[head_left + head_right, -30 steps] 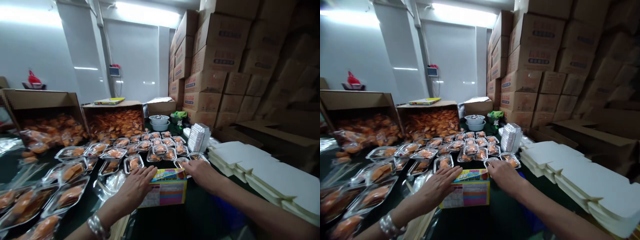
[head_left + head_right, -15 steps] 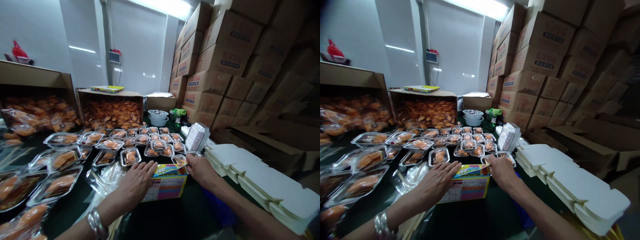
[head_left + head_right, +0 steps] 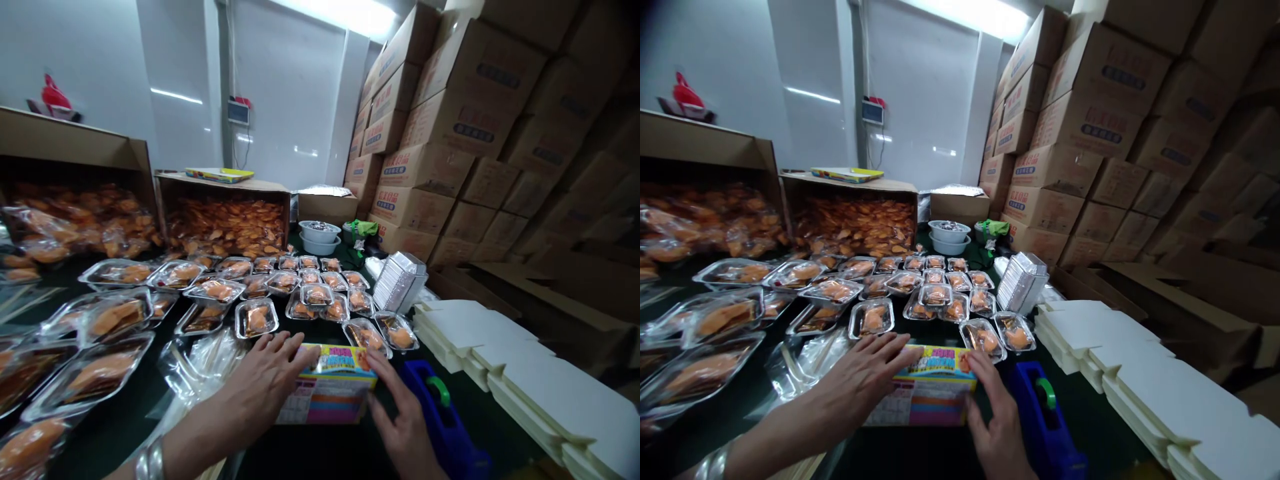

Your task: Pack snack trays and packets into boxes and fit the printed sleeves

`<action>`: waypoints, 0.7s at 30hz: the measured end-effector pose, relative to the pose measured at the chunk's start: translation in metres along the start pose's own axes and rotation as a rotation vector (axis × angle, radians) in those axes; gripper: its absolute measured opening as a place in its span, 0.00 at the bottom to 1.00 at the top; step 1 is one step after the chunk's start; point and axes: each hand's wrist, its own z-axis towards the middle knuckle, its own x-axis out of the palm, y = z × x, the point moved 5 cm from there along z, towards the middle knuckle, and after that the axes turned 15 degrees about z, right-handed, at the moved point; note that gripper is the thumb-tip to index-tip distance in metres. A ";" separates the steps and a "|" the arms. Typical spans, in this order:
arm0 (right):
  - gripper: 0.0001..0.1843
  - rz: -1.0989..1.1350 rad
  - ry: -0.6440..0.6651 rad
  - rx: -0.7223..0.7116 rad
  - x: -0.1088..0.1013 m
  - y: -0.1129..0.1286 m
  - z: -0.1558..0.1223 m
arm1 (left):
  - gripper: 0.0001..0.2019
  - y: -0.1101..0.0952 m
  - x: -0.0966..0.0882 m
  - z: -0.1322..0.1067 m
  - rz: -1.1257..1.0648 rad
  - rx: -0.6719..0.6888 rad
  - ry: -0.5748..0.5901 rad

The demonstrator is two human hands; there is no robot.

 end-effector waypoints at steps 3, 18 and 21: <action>0.26 -0.097 -0.067 -0.158 0.006 0.001 -0.009 | 0.30 0.001 -0.004 -0.001 -0.014 0.026 -0.030; 0.21 -0.124 0.049 -0.302 0.021 0.024 0.016 | 0.23 -0.010 -0.042 0.014 -0.153 0.170 0.003; 0.20 -0.172 -0.040 -0.203 -0.016 0.031 -0.004 | 0.24 -0.002 -0.026 0.016 -0.115 0.165 -0.060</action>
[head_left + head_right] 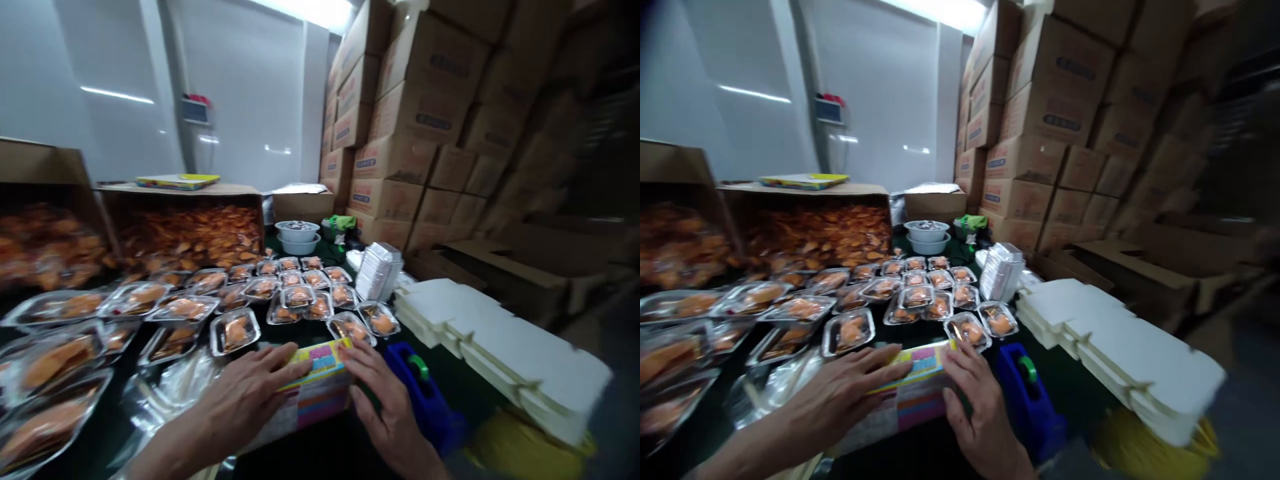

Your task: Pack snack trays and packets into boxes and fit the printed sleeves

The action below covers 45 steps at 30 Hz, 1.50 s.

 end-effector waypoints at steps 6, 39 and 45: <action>0.38 -0.332 -0.628 0.712 -0.083 -0.039 -0.120 | 0.19 0.016 0.018 0.002 -0.051 -0.039 -0.121; 0.18 0.506 -0.679 1.087 -0.188 -0.106 -0.099 | 0.20 0.007 0.030 0.016 -0.022 -0.077 -0.215; 0.20 0.698 -0.622 1.121 -0.182 -0.105 -0.123 | 0.21 0.016 0.052 0.014 -0.034 -0.113 -0.118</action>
